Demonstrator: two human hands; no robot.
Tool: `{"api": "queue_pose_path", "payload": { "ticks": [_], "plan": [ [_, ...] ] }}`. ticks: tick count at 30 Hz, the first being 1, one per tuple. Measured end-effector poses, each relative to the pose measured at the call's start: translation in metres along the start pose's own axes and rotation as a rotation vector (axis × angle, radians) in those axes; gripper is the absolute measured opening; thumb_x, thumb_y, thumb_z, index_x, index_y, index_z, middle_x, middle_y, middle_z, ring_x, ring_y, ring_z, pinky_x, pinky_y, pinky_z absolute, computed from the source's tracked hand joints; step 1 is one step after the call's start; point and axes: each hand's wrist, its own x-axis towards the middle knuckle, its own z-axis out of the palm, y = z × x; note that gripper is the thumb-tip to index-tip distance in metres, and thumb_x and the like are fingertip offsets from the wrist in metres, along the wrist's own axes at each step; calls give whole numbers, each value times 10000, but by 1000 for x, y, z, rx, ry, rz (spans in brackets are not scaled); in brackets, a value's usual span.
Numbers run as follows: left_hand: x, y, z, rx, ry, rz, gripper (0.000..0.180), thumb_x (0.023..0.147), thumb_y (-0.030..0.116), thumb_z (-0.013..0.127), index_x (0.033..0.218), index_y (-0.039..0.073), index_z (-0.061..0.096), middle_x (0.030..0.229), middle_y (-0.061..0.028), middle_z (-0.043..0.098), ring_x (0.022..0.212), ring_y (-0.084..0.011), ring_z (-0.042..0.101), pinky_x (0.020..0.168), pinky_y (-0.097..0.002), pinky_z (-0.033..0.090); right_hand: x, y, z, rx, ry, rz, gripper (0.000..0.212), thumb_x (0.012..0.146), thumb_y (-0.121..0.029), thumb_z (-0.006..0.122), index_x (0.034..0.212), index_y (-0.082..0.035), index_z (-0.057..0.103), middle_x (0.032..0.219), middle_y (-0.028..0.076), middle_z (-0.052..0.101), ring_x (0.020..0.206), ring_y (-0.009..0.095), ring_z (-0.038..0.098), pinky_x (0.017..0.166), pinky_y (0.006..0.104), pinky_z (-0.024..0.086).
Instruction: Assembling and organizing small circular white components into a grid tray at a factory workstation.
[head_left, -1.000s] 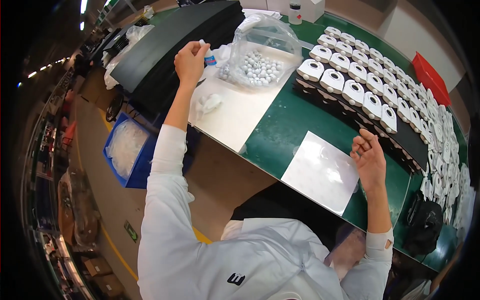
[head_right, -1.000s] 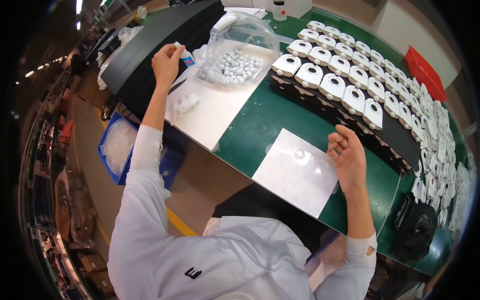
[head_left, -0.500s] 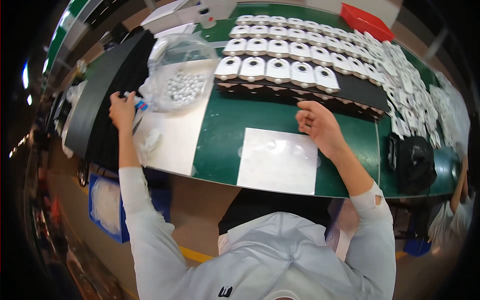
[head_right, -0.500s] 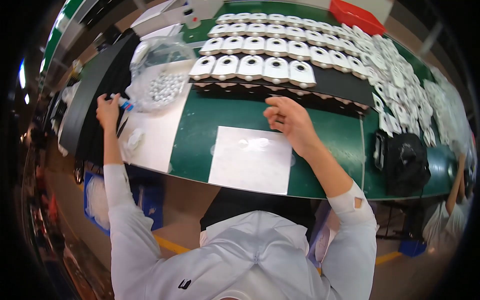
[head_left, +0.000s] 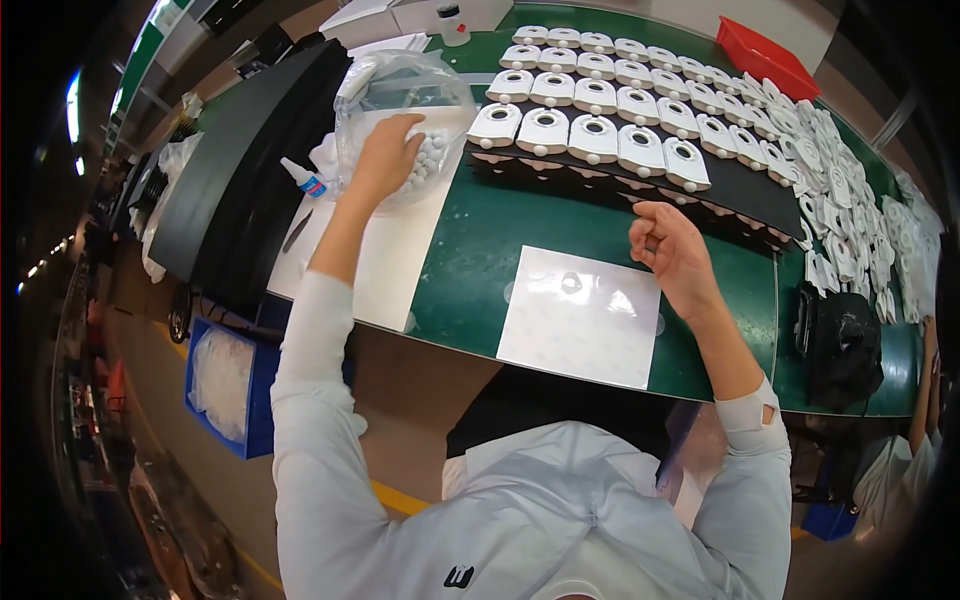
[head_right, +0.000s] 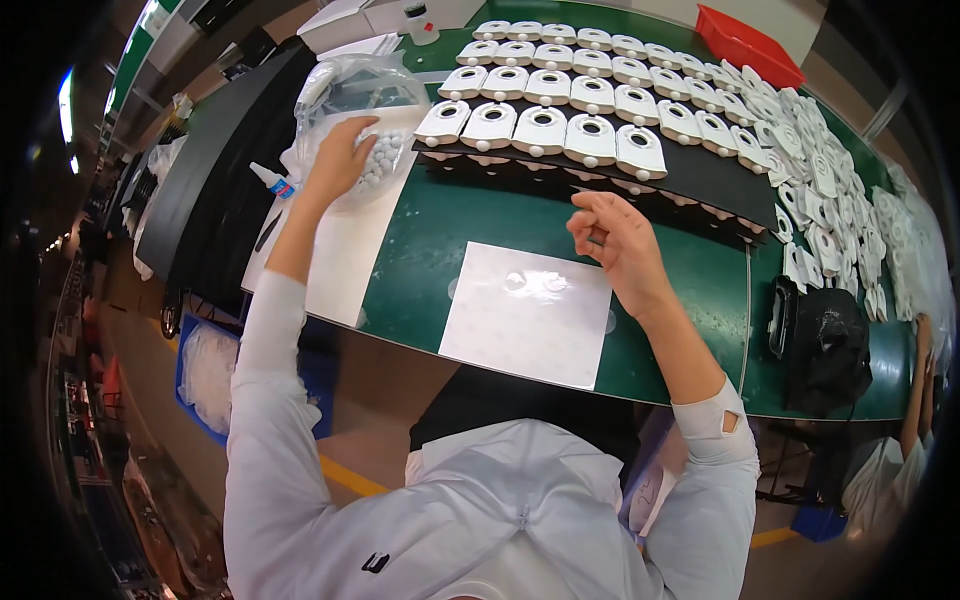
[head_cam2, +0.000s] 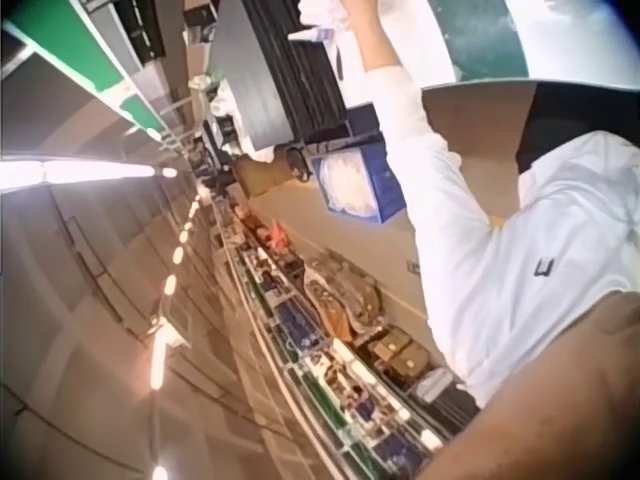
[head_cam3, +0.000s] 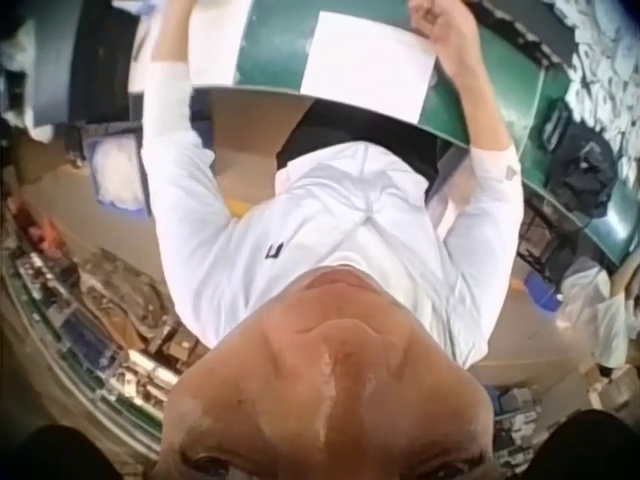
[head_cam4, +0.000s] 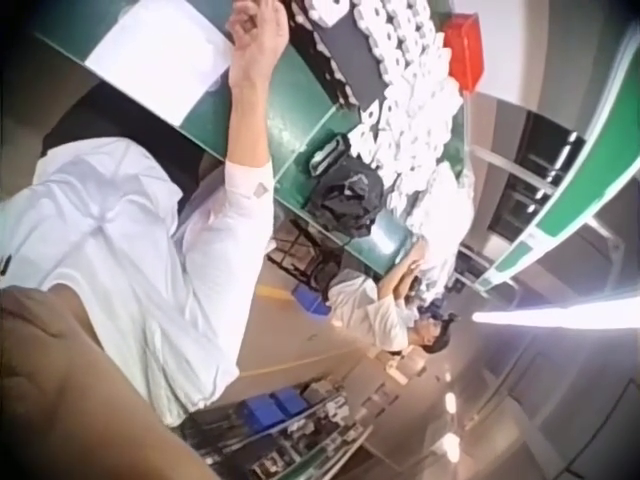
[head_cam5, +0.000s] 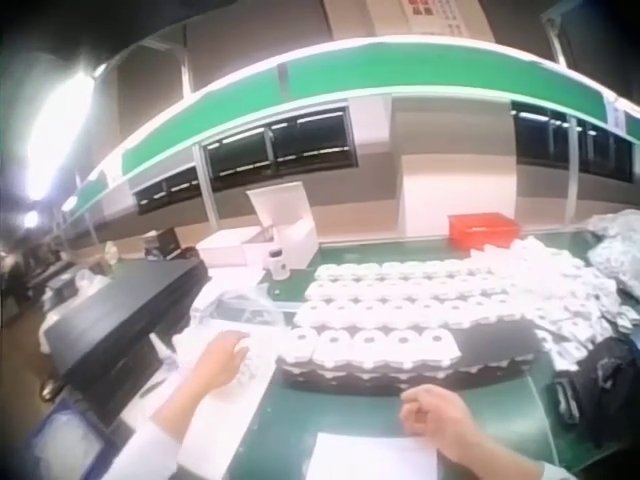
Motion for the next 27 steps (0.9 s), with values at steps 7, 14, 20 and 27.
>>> {"api": "queue_pose_path", "payload": {
  "ticks": [7, 14, 20, 27],
  "plan": [
    [27, -13, 55, 197, -233, 46, 205, 800, 150, 516, 966, 32, 545, 945, -175, 568, 896, -352, 528, 800, -406, 412, 0, -2, -7, -32, 17, 4, 276, 874, -240, 487, 1040, -24, 529, 816, 38, 560, 709, 101, 500, 655, 240, 425],
    [23, -26, 53, 381, -274, -26, 255, 864, 300, 443, 820, 58, 510, 849, -163, 557, 804, -365, 536, 694, -453, 413, -16, -25, -11, -132, -15, -142, 211, 857, -163, 543, 1008, -17, 560, 809, 43, 597, 701, 89, 520, 659, 219, 425],
    [31, -3, 41, 444, -310, -88, 314, 866, 341, 449, 784, 47, 523, 782, -173, 594, 763, -366, 560, 649, -473, 422, -58, -96, -77, -710, 181, -290, 147, 822, -96, 581, 948, -20, 597, 802, 29, 620, 739, 73, 565, 681, 212, 449],
    [40, 2, 26, 463, -39, -173, 346, 880, 358, 442, 757, 47, 530, 730, -171, 601, 725, -371, 567, 609, -461, 414, -85, -157, -223, -1788, 705, 19, 320, 790, -277, 616, 925, 12, 606, 794, 121, 638, 741, 225, 615, 704, 331, 470]
  ]
}}
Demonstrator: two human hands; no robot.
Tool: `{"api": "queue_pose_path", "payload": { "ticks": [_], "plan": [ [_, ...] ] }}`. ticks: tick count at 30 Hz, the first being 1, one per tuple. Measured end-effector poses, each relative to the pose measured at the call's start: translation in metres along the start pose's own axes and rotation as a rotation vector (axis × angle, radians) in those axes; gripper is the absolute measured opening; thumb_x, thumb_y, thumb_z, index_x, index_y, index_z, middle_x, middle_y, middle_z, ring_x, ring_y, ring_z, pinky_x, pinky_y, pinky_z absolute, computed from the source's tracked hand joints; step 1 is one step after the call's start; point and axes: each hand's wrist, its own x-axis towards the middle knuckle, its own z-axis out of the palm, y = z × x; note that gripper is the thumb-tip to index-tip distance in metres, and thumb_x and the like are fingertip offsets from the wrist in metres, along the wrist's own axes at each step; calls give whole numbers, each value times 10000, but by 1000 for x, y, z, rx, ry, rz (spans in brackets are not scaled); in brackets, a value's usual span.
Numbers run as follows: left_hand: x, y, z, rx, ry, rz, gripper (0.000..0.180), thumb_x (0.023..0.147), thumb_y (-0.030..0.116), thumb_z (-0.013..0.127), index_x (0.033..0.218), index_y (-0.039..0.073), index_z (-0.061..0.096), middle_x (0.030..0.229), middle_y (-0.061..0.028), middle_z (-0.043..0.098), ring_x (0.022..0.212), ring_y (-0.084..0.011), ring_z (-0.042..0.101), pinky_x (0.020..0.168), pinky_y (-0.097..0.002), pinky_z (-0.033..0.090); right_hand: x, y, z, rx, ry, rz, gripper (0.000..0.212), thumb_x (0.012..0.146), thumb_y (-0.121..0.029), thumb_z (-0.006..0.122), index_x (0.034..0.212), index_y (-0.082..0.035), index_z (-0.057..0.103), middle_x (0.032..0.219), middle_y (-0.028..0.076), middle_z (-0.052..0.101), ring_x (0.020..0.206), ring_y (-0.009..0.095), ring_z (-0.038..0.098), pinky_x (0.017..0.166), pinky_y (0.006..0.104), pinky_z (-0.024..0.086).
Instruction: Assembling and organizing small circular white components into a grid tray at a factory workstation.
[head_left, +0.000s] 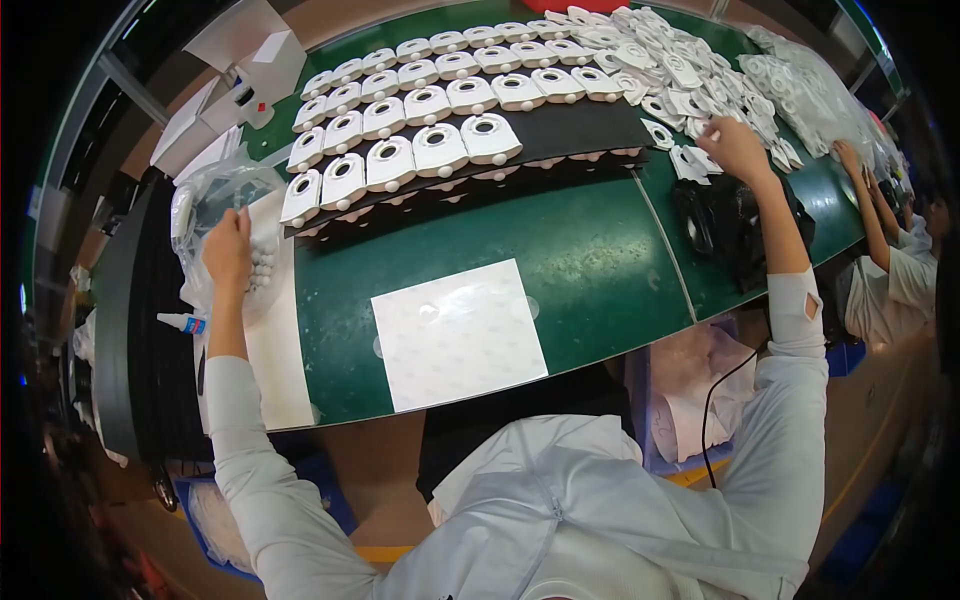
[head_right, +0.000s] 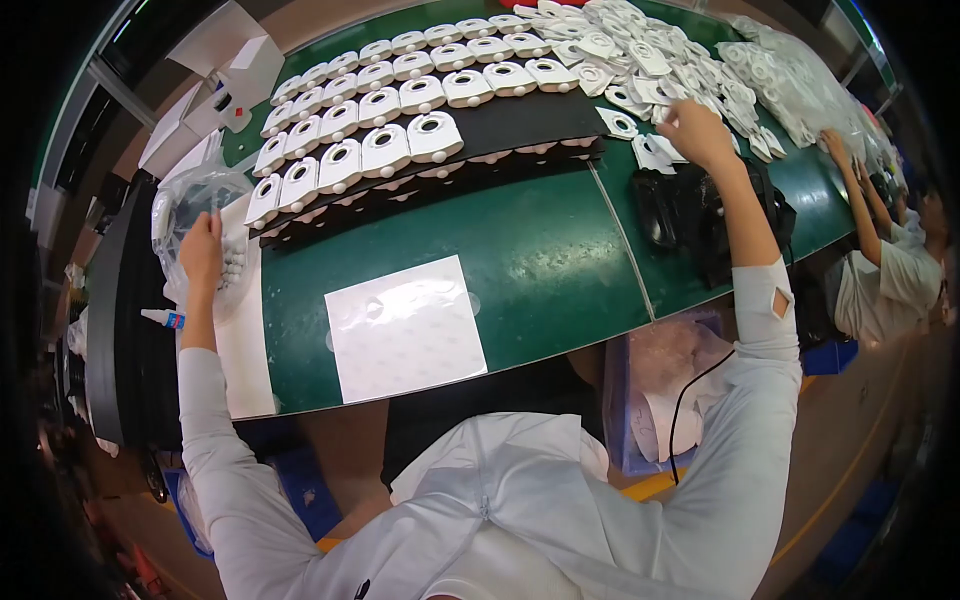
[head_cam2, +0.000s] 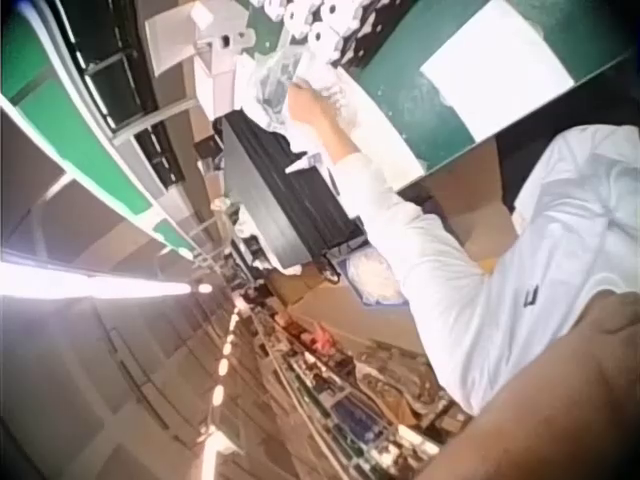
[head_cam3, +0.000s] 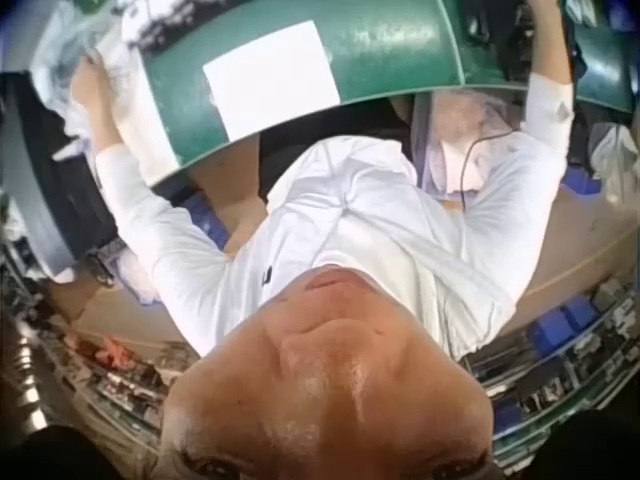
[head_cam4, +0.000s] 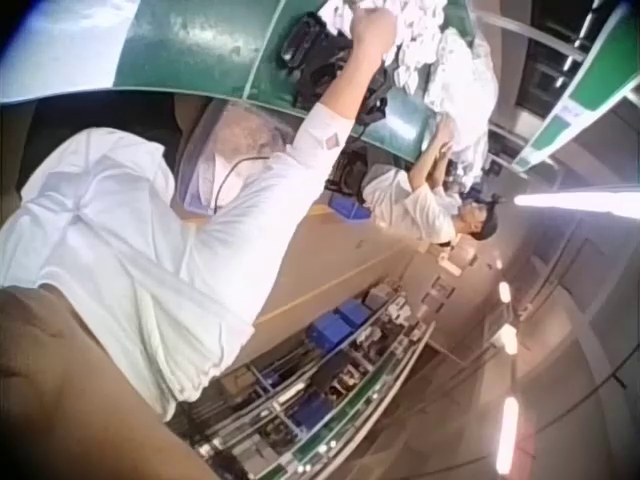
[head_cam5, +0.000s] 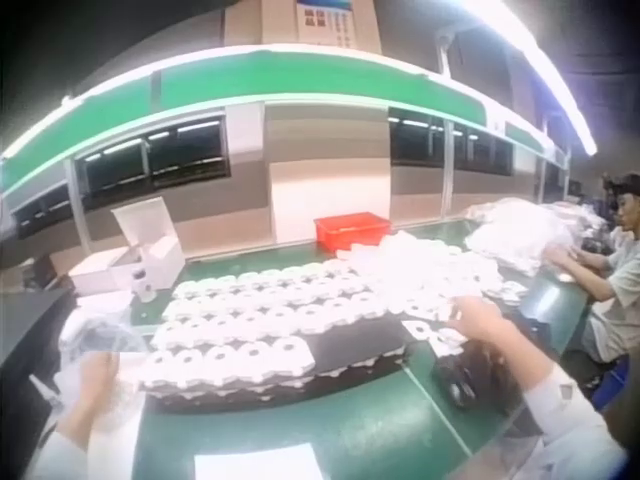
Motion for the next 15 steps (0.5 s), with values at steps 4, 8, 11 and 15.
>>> {"api": "queue_pose_path", "payload": {
  "ticks": [4, 8, 11, 15],
  "plan": [
    [19, -47, 9, -726, 185, -307, 325, 907, 268, 392, 705, 25, 464, 580, -66, 514, 492, -205, 463, 459, -324, 361, 11, -9, 17, -383, -204, 329, 546, 787, -517, 532, 1010, -23, 595, 980, 171, 617, 912, 313, 593, 772, 408, 460],
    [8, -38, -25, -2136, -144, -999, 245, 928, 202, 313, 777, 43, 424, 610, -6, 411, 452, -84, 321, 396, -189, 235, 22, 12, 39, -357, -231, 452, 787, 706, -682, 504, 1109, -6, 522, 1071, 186, 590, 1002, 319, 568, 815, 434, 447],
    [-9, -16, -43, -2399, -175, -1265, 265, 931, 209, 296, 810, 20, 435, 640, -29, 442, 464, -100, 346, 390, -207, 247, 21, 18, 39, -300, -161, 479, 903, 617, -699, 588, 1118, 45, 484, 1073, 226, 575, 1012, 333, 561, 821, 419, 448],
    [-37, 19, -67, -2466, -289, -1377, 299, 938, 223, 282, 934, -21, 455, 768, -89, 496, 586, -130, 414, 383, -207, 272, 18, 43, 38, -166, -34, 249, 683, 630, -466, 708, 1067, 27, 529, 1015, 222, 593, 957, 334, 578, 791, 361, 461]
  ]
}}
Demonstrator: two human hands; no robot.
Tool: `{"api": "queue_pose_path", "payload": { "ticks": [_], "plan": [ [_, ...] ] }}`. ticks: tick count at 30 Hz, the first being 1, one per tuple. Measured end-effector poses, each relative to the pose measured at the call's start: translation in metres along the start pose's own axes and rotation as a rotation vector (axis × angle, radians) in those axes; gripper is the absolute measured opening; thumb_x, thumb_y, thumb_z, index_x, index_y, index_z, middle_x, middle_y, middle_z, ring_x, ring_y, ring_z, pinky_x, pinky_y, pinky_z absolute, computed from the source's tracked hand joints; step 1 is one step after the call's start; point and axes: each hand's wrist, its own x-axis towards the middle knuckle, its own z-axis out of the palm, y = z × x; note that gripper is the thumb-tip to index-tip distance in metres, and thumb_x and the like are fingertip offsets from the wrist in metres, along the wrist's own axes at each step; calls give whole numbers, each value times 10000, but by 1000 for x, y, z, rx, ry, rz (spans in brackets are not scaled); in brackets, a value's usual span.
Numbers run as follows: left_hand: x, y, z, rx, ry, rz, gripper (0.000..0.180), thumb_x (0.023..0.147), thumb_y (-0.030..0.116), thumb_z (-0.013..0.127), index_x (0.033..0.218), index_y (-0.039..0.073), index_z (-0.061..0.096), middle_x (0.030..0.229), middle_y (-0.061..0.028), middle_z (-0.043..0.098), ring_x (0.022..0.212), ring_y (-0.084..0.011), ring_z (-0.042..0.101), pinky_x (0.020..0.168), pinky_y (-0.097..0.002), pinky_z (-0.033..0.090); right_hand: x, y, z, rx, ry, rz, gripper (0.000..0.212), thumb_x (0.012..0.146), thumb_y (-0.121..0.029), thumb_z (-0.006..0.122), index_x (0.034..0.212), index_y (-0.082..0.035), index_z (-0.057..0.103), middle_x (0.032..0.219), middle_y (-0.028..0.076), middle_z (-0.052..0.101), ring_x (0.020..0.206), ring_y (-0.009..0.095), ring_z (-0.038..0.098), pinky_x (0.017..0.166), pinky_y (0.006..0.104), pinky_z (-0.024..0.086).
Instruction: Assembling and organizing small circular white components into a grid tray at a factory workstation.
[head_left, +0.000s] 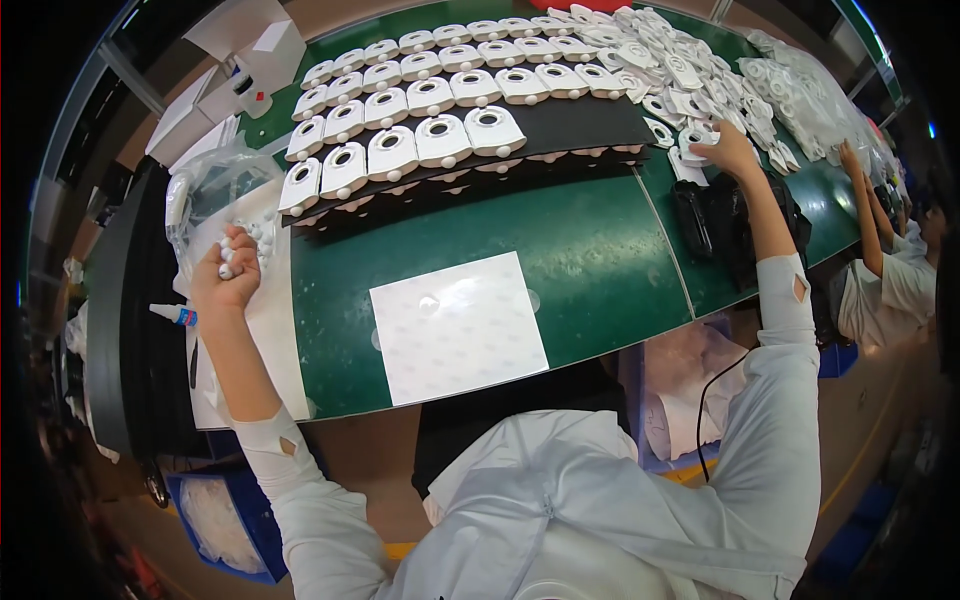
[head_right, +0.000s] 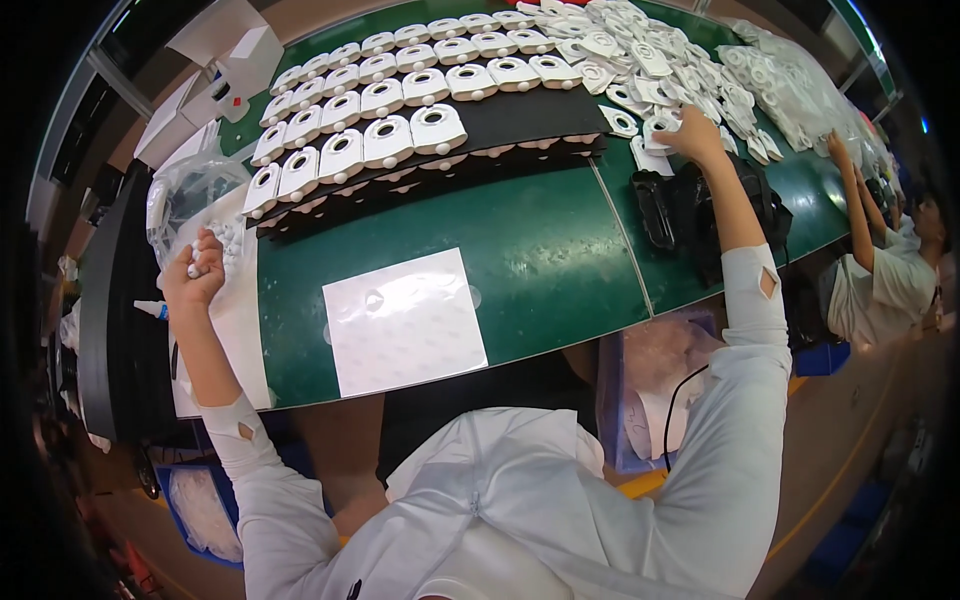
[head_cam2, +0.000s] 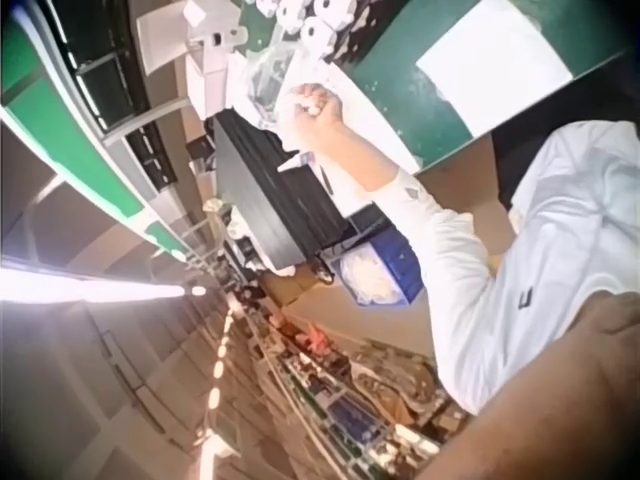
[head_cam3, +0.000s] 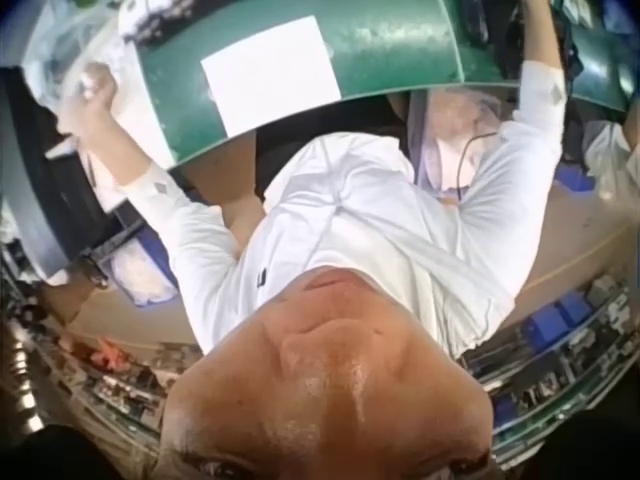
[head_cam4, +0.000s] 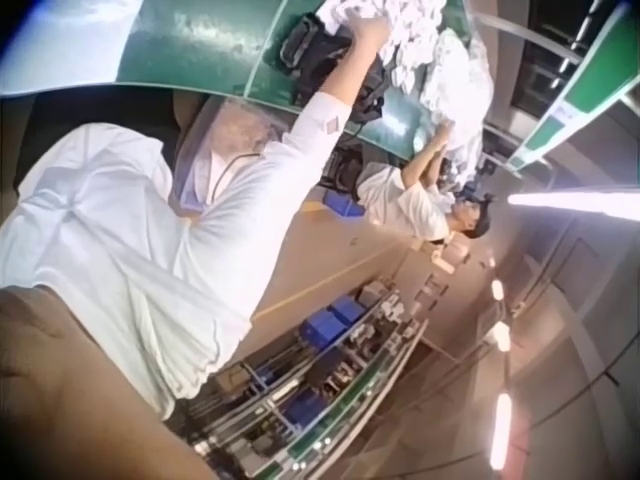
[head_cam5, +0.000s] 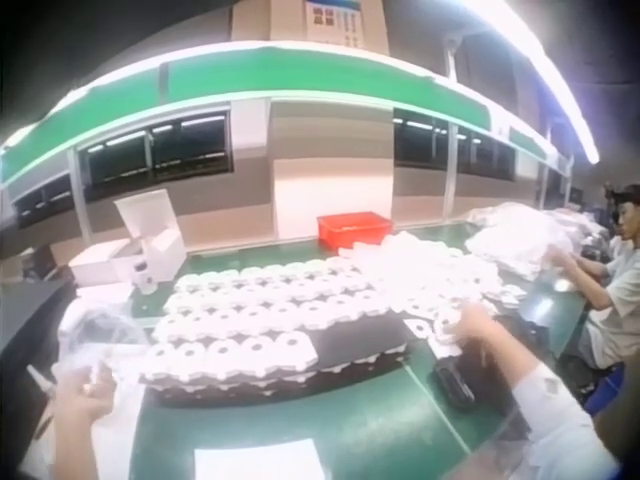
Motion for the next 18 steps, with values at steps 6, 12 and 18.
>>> {"api": "queue_pose_path", "payload": {
  "ticks": [6, 12, 18],
  "plan": [
    [-22, -53, -1, 218, -512, -178, 303, 920, 141, 404, 1199, 23, 419, 850, -41, 469, 606, -106, 385, 372, -174, 272, -47, -38, -50, 203, 267, -187, 254, 763, -226, 638, 846, 10, 598, 702, 93, 596, 595, 166, 532, 567, 282, 413],
    [-29, -134, 10, 443, -767, -347, 382, 897, 215, 497, 1212, 10, 429, 716, 16, 381, 572, -41, 333, 372, -140, 242, -145, -155, -41, 1223, -114, -390, 157, 825, -76, 585, 969, -15, 601, 795, -8, 596, 723, 55, 524, 667, 191, 402],
    [-15, -157, 2, 571, -793, -257, 413, 906, 208, 485, 1264, 26, 388, 726, 20, 350, 565, -44, 304, 375, -135, 217, -208, -243, 6, 1441, -623, -461, 206, 833, -51, 563, 1035, -16, 554, 893, 11, 596, 781, 64, 536, 695, 213, 435]
  ]
}}
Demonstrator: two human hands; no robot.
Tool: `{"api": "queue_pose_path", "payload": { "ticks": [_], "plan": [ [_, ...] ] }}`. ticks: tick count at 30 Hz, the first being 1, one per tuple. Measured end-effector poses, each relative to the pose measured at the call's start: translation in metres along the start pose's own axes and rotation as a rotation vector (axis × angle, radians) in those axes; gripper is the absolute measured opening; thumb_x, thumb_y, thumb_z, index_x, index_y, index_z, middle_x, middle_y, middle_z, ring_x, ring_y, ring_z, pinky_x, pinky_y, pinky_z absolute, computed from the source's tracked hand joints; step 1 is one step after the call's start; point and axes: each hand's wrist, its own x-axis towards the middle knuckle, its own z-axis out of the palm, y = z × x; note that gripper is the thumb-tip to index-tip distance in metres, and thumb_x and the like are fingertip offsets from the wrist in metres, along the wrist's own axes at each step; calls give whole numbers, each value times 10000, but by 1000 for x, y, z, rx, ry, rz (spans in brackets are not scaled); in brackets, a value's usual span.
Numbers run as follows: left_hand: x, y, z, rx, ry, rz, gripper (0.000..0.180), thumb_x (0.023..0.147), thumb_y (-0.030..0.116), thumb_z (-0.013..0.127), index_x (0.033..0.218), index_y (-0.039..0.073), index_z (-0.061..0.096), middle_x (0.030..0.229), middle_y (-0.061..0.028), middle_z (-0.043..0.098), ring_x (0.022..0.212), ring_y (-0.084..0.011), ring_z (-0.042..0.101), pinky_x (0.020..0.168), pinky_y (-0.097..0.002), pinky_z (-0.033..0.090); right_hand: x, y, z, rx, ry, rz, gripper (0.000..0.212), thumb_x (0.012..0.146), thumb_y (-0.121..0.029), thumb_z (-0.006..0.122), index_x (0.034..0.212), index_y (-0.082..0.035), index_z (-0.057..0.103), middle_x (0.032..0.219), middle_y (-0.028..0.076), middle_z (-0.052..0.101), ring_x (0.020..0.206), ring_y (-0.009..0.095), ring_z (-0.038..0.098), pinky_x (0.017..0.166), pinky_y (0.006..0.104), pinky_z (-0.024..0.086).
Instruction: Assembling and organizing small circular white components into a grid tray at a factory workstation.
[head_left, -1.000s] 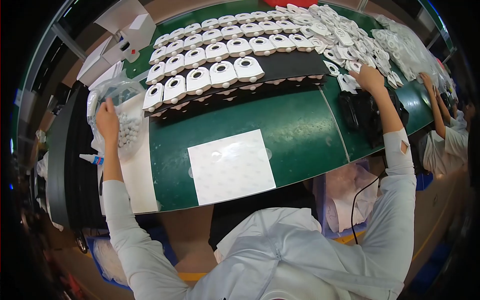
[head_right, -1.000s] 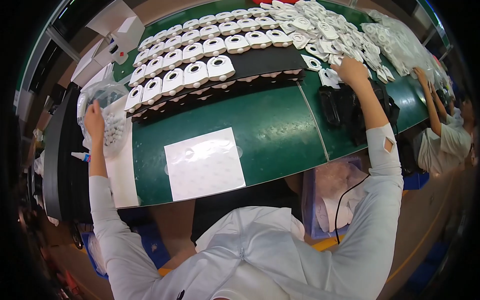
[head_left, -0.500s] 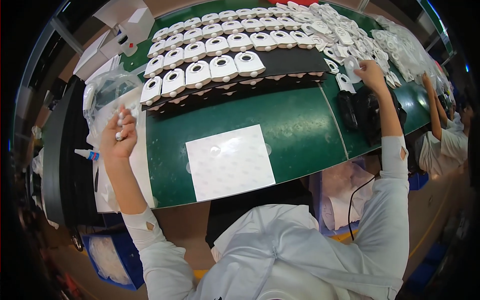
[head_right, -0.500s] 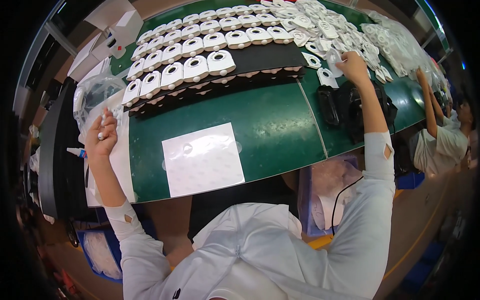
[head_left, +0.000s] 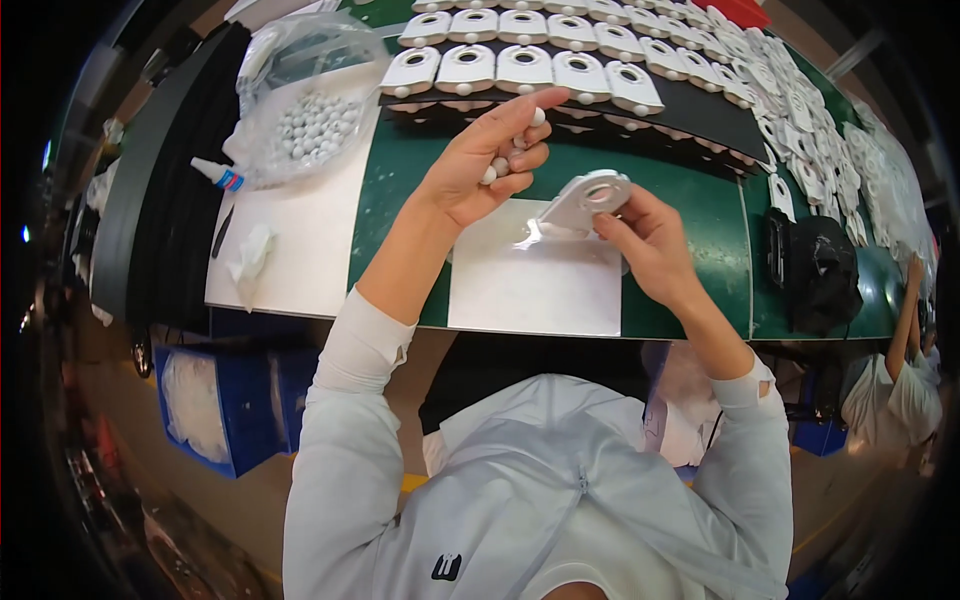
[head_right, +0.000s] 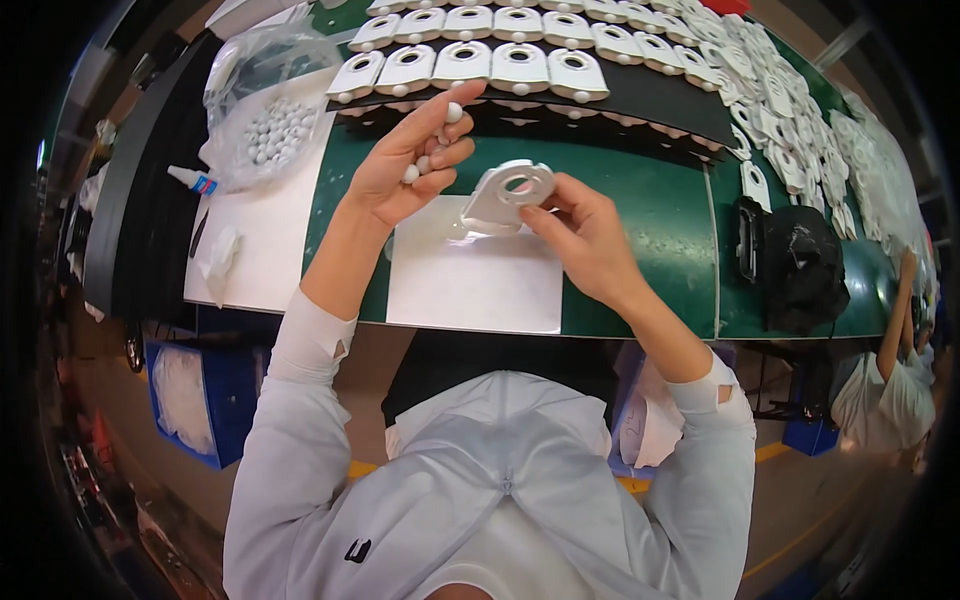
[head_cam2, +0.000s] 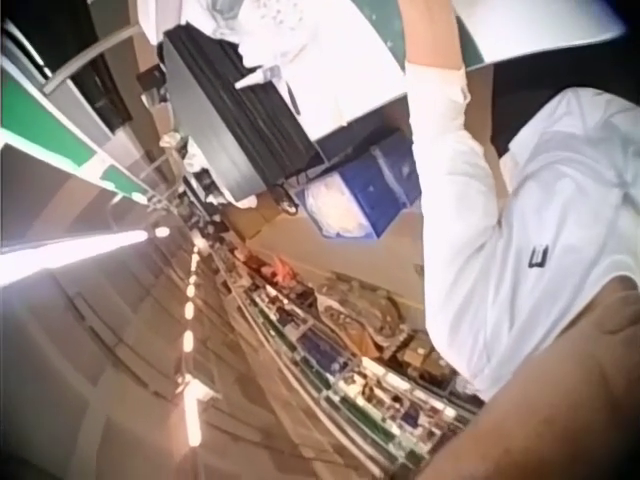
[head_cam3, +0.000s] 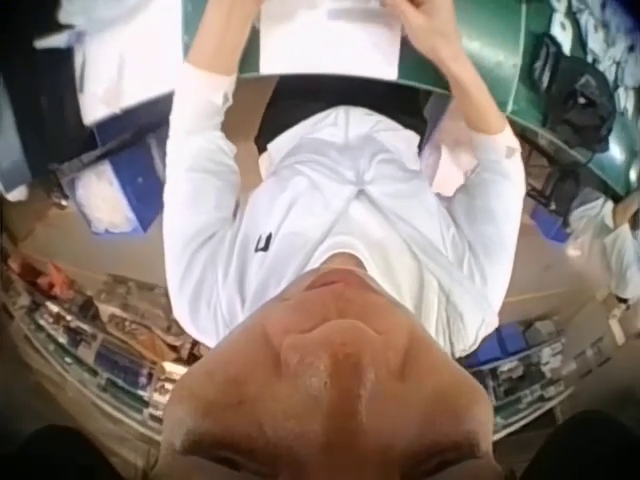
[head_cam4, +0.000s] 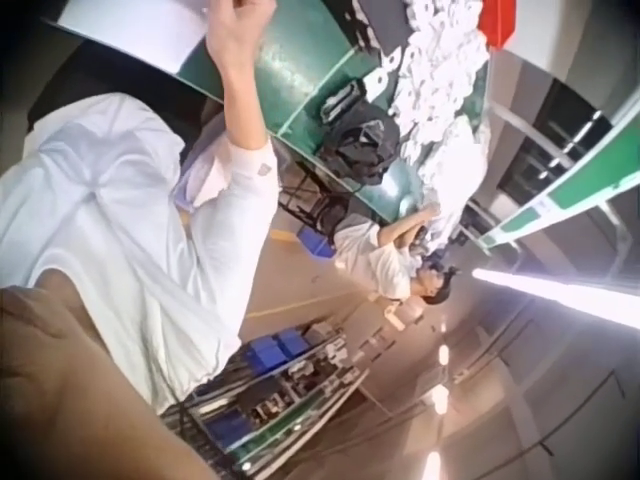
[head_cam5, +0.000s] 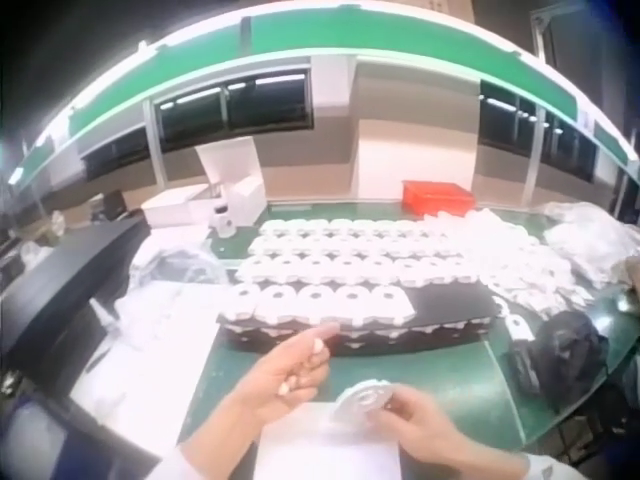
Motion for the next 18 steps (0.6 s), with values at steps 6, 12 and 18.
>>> {"api": "queue_pose_path", "payload": {
  "ticks": [6, 12, 18],
  "plan": [
    [-3, 3, -17, -79, -25, 79, 360, 900, 160, 462, 1231, 28, 419, 841, -26, 421, 603, -62, 350, 376, -142, 251, 14, 9, 30, -111, -88, 38, 169, 860, -82, 542, 1015, -15, 526, 887, 4, 576, 790, 49, 508, 689, 193, 418],
    [-3, 4, -19, -91, 78, 138, 305, 832, 131, 565, 1113, 30, 504, 921, -66, 539, 588, -56, 400, 374, -146, 265, 12, 15, 38, -220, -59, -21, 136, 864, -85, 538, 977, -13, 518, 860, 3, 570, 758, 56, 495, 663, 194, 404],
    [-2, 4, -19, -24, 171, 151, 239, 816, 159, 621, 1020, 55, 552, 920, -51, 553, 576, -39, 402, 371, -144, 257, 12, 13, 42, -369, -21, -128, 93, 859, -73, 536, 926, -17, 503, 732, 9, 543, 643, 54, 451, 582, 202, 372]
  ]
}}
